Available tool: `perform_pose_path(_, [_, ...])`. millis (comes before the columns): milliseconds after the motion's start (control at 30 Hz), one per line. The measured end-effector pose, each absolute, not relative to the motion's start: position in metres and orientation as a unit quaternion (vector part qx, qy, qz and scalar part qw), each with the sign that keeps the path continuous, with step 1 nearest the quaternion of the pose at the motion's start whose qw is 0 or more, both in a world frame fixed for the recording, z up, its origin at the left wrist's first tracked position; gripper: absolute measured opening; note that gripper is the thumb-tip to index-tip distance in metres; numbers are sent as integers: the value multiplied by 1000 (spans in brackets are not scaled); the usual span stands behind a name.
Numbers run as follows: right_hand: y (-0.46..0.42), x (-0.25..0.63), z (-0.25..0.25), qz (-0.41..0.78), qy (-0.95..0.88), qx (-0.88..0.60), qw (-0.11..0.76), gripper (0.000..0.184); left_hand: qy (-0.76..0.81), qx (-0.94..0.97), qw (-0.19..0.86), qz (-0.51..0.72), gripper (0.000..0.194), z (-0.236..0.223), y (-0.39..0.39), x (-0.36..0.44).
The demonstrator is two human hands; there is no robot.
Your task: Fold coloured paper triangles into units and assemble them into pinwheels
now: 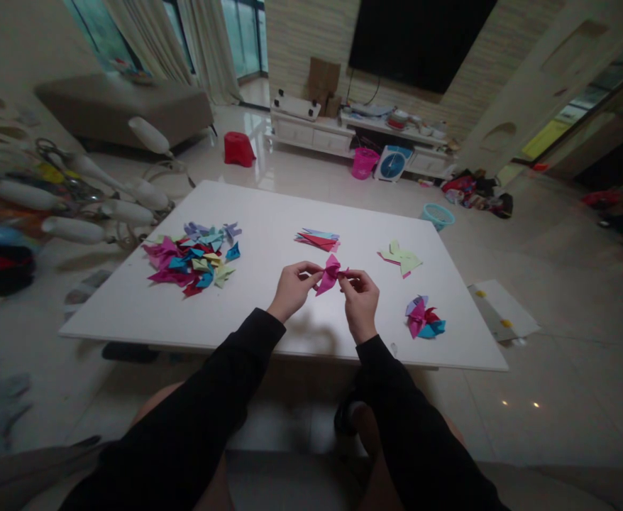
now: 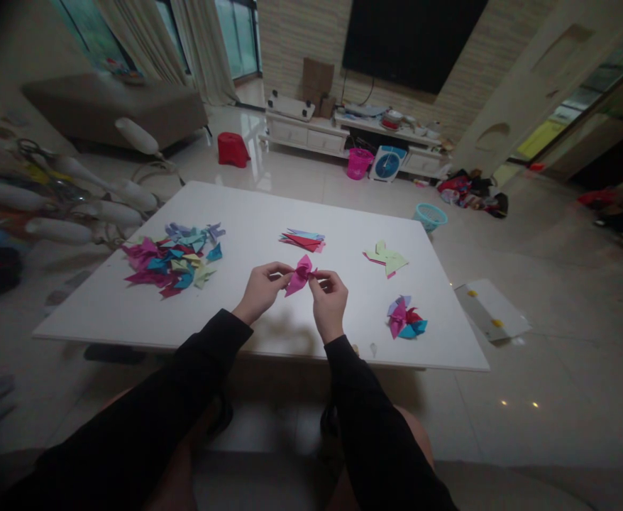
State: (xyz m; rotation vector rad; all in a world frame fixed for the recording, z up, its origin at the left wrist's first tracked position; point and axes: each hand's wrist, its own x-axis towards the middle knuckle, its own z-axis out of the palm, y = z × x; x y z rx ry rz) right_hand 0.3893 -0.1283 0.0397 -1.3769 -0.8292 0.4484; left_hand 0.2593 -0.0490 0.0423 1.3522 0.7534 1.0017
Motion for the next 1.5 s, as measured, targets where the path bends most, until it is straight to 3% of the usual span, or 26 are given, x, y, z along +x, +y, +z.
perform_pose_path(1500, [-130, 387, 42, 210, -358, -613, 672, 20, 322, 594, 603, 424, 22, 42, -48, 259])
